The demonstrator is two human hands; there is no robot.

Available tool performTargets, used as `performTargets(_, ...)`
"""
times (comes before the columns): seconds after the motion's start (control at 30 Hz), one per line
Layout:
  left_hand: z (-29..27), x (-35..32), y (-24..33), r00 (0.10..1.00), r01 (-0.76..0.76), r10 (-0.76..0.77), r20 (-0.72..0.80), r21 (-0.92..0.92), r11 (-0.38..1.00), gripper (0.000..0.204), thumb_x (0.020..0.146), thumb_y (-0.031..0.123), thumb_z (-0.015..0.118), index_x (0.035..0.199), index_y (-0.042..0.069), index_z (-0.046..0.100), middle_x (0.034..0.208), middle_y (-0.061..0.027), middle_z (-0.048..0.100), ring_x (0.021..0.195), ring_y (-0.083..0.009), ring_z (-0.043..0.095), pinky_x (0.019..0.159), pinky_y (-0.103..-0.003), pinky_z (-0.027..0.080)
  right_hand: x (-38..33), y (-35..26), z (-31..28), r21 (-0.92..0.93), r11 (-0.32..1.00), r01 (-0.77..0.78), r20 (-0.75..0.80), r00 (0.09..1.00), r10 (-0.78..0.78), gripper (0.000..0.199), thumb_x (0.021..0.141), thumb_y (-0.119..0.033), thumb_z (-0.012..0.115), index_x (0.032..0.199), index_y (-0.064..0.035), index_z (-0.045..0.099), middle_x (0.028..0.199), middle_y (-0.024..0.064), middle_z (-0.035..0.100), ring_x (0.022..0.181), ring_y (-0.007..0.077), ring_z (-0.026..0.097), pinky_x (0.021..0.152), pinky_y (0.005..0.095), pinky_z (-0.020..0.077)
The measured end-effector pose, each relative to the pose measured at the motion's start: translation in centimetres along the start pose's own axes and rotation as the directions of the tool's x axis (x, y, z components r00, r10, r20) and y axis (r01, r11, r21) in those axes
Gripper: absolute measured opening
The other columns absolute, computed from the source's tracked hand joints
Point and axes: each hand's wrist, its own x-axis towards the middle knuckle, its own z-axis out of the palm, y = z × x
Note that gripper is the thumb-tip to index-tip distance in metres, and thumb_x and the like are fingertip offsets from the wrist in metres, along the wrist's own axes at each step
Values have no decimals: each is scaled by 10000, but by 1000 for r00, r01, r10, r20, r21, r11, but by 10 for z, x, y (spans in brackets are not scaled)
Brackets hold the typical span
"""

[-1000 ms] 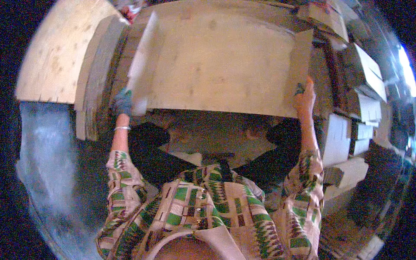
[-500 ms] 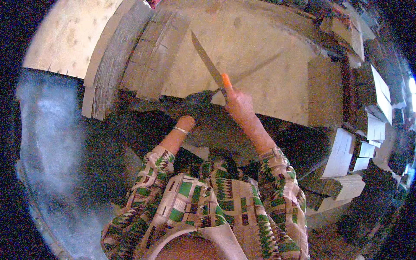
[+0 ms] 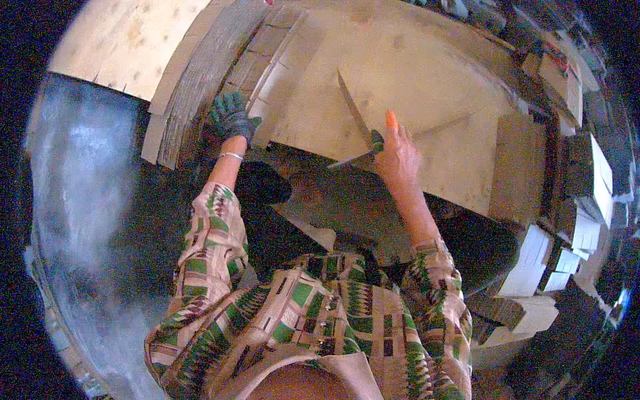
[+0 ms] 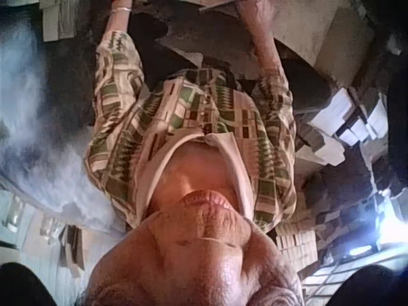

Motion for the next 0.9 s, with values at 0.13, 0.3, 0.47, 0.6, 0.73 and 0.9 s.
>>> performTargets(0.13, 11, 8, -29, 984, -110, 107, -141, -14, 994, 591, 833, 544, 686, 1312, 200, 644, 1534, -114, 431, 1419, -366, 345, 1169, -545, 254, 20, -11, 36, -125, 990, -60, 307, 947, 96, 759, 811, -10, 598, 1511, -184, 360, 947, 222, 705, 843, 436, 682, 715, 533, 536)
performTargets(0.3, 5, -2, -6, 994, 1, -72, -86, -639, 769, 358, 911, 358, 621, 1184, 137, 695, 1192, -159, 687, 1140, -328, 638, 1003, -440, 479, 11, 0, 36, 22, 993, -115, 337, 936, 101, 856, 809, 20, 581, 1557, -288, 304, 846, 225, 699, 789, 448, 673, 677, 532, 532)
performTargets(0.47, 4, -35, 41, 977, -214, 148, -156, -764, 609, 345, 941, 365, 567, 1204, 177, 688, 1058, -171, 710, 974, -380, 679, 839, -471, 539, 8, -46, -7, 285, 957, 52, 124, 988, -91, 888, 812, 31, 579, 1568, -329, 286, 789, 224, 686, 709, 443, 661, 614, 512, 533)
performTargets(0.6, 33, -57, 97, 908, -416, 342, -242, -612, 672, 351, 977, 401, 501, 1236, 230, 666, 1059, -165, 709, 983, -390, 674, 854, -507, 530, 2, -42, -5, 152, 985, 79, 250, 961, -115, 998, 736, 1, 624, 1586, -322, 212, 820, 206, 705, 733, 420, 691, 628, 529, 543)
performTargets(0.73, 16, -84, 133, 922, -288, 386, -23, -706, 647, 356, 989, 433, 458, 1164, 231, 693, 1062, -165, 699, 969, -404, 668, 841, -514, 526, -21, -23, 6, -30, 1000, 1, 361, 933, 10, 948, 723, 25, 617, 1561, -299, 316, 786, 194, 688, 722, 400, 683, 617, 511, 539)
performTargets(0.9, 36, -89, 138, 918, -307, 392, -61, -736, 604, 399, 977, 494, 465, 1171, 232, 695, 1083, -141, 705, 1009, -393, 662, 862, -497, 519, -21, -26, 16, -38, 999, -15, 394, 918, 29, 955, 721, 12, 626, 1569, -280, 295, 788, 195, 695, 730, 407, 686, 647, 514, 551)
